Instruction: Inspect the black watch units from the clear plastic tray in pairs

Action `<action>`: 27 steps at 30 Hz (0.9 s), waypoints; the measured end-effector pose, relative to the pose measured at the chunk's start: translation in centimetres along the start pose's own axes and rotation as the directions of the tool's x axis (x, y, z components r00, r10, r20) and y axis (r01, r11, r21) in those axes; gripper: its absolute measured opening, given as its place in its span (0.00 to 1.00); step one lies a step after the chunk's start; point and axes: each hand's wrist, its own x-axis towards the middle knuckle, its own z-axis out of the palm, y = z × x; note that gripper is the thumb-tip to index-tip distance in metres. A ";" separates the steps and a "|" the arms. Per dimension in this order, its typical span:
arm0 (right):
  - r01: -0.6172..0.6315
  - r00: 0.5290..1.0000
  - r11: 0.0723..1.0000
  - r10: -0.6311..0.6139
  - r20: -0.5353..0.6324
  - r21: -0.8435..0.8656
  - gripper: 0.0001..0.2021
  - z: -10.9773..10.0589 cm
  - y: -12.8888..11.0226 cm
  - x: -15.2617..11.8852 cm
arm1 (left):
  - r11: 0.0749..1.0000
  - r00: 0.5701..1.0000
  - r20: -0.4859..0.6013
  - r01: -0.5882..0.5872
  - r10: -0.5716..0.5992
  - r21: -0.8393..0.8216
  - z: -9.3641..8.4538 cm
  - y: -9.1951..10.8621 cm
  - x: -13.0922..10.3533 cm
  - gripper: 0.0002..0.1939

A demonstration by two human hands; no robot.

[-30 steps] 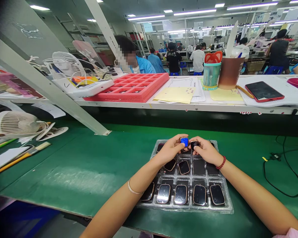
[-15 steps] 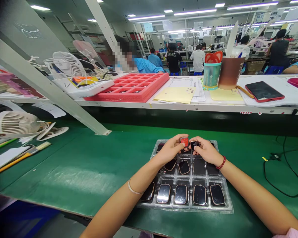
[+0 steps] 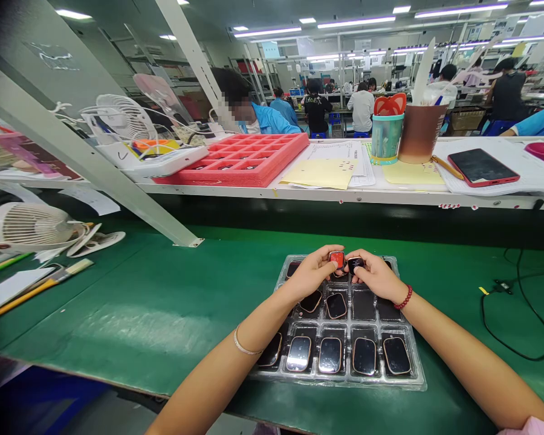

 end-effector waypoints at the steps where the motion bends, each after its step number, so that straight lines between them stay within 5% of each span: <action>1: 0.001 1.000 1.000 -0.001 0.002 0.000 0.14 0.0 0.0 0.0 | 1.000 1.000 0.000 0.000 0.000 -0.004 0.0 0.0 0.0 0.19; 27: 0.006 1.000 1.000 -0.006 0.001 0.002 0.14 0.0 -0.1 0.0 | 1.000 1.000 0.006 0.006 -0.006 -0.007 0.0 0.1 0.0 0.18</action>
